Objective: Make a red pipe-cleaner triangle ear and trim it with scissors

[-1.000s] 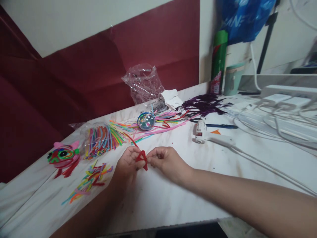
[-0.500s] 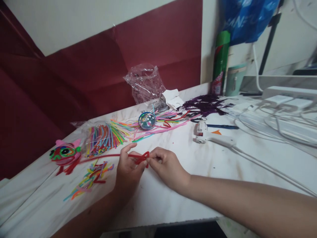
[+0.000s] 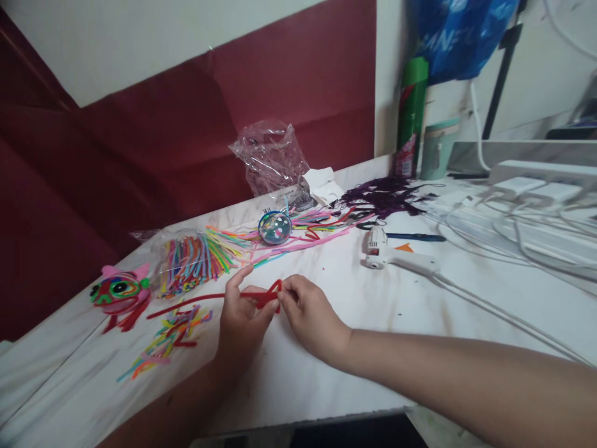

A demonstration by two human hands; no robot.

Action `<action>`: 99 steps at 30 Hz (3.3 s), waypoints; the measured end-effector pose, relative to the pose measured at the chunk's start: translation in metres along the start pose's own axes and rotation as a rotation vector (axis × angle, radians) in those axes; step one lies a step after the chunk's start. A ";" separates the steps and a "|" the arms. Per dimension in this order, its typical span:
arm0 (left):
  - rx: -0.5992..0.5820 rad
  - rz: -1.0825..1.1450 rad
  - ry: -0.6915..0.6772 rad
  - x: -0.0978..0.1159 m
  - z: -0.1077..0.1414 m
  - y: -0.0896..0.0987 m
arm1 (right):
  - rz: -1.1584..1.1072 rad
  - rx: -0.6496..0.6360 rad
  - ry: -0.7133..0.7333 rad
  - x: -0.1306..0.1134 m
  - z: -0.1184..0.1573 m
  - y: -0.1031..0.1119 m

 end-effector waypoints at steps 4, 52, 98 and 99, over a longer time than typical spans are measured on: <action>-0.015 -0.096 -0.199 0.004 -0.001 0.007 | -0.110 0.011 -0.161 0.006 -0.007 0.004; -0.158 0.148 0.229 -0.017 -0.015 0.006 | 0.104 -0.164 0.124 -0.007 -0.002 0.002; -0.126 0.239 0.203 -0.007 -0.019 0.011 | 0.218 -0.082 0.675 -0.022 -0.006 0.018; -0.101 0.191 0.132 -0.004 -0.020 0.014 | 0.169 -0.042 0.557 -0.021 -0.009 0.020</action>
Point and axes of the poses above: each hand's wrist, its own z-axis away from the middle knuckle, its own y-axis out of the back of the hand, x = y × z, the point moved 4 cm from there along -z, towards the middle knuckle, and after that the axes turned 11 degrees about x, right-handed, at the moved point
